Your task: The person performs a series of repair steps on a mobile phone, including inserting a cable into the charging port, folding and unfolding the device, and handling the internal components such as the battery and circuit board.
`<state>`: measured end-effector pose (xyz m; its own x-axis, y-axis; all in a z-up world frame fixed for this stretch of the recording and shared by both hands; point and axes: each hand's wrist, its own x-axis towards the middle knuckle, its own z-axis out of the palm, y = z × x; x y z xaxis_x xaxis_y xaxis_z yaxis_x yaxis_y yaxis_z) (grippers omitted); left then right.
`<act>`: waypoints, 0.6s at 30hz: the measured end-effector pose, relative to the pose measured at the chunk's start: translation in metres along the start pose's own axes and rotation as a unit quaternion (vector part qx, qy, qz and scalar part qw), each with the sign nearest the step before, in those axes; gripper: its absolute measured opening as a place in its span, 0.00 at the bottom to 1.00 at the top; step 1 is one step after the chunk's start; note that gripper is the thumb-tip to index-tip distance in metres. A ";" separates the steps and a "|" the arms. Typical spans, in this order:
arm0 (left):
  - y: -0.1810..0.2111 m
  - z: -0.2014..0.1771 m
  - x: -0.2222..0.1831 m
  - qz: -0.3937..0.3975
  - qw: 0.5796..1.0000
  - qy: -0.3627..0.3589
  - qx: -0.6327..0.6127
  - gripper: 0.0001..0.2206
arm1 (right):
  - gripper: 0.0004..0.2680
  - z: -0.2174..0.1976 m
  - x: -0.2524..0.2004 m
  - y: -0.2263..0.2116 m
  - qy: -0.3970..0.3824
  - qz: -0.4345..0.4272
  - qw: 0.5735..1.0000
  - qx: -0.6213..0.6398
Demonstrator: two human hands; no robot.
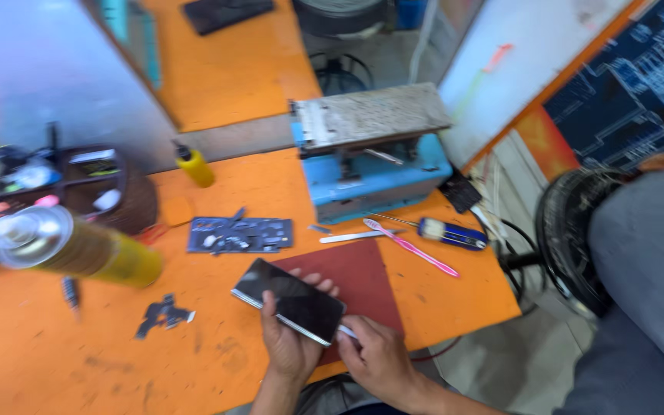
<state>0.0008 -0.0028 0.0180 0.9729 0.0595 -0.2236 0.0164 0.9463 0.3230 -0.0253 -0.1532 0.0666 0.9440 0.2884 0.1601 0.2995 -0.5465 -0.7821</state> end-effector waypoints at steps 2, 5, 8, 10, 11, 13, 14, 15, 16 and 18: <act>0.002 0.001 -0.002 -0.025 0.999 -0.005 -0.031 0.29 | 0.07 0.007 -0.003 0.004 0.019 0.036 0.999 -0.019; 0.003 -0.003 -0.003 -0.041 0.998 0.025 -0.039 0.27 | 0.07 0.013 -0.007 0.014 0.024 -0.021 0.999 -0.034; 0.000 -0.005 -0.002 -0.023 0.997 -0.003 -0.072 0.23 | 0.08 0.021 -0.009 0.024 0.023 0.023 0.998 -0.047; 0.001 -0.006 -0.007 -0.012 0.998 0.005 -0.066 0.22 | 0.08 0.023 -0.012 0.027 0.021 0.025 0.998 -0.058; 0.003 -0.005 -0.006 -0.024 0.998 0.002 -0.054 0.21 | 0.08 0.026 -0.012 0.028 0.041 0.039 0.996 -0.074; 0.005 -0.004 -0.006 -0.026 0.998 0.016 -0.061 0.21 | 0.09 0.029 -0.014 0.029 0.050 0.033 0.995 -0.082; 0.005 -0.004 -0.005 -0.041 0.997 0.027 -0.068 0.21 | 0.09 0.030 -0.014 0.031 0.068 0.037 0.993 -0.094; 0.005 -0.005 -0.005 -0.037 0.997 0.026 -0.068 0.21 | 0.09 0.031 -0.016 0.036 0.067 0.033 0.993 -0.094; 0.005 -0.006 -0.005 -0.040 0.997 0.022 -0.067 0.21 | 0.09 0.031 -0.017 0.043 0.068 0.001 0.993 -0.092; 0.005 -0.009 -0.004 -0.044 0.997 0.017 -0.064 0.21 | 0.09 0.028 -0.021 0.063 0.070 -0.029 0.993 -0.090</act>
